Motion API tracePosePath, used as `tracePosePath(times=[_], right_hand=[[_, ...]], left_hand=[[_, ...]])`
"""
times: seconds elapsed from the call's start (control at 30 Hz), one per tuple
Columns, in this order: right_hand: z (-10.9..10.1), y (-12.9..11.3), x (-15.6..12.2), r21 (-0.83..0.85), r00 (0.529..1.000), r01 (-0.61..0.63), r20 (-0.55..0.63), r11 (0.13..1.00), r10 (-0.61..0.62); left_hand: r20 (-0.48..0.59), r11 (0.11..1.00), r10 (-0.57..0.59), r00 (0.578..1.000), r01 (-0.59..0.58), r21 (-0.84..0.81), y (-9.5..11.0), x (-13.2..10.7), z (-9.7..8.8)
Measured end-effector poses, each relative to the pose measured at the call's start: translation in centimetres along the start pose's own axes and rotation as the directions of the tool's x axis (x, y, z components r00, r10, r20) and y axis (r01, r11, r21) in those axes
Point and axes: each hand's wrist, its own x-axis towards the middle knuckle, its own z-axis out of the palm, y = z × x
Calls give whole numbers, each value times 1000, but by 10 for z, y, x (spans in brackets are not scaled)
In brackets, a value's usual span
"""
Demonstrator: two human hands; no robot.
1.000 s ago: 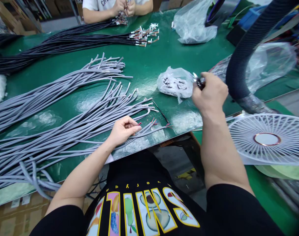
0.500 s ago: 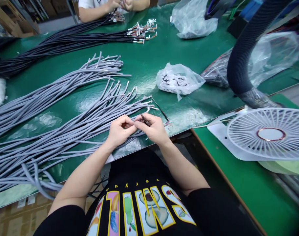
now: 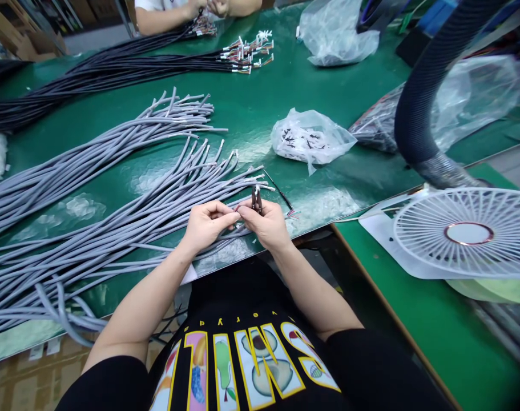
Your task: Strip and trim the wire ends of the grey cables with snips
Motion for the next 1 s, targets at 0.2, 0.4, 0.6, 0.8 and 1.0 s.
tracePosePath(times=[0.2,0.4,0.6,0.8,1.0], right_hand=[[3,10,0,-45,990,93,-101,995,-97],[9,5,1,170,996,-44,-75,984,57],[8,-1,1,229,993,-108,-19,967,115],[9,-5,3,194,991,-133,35,972,129],[12,-6,3,179,992,-119,60,977,110]], left_hand=[[-109,997,40,993,-33,66,3,-2,4],[-53,993,-36,998,30,-113,3,2,-1],[-11,966,-135,991,129,-225,4,5,-3],[-43,985,-93,995,86,-150,3,4,-2],[-23,992,-25,999,22,-127,1,3,0]])
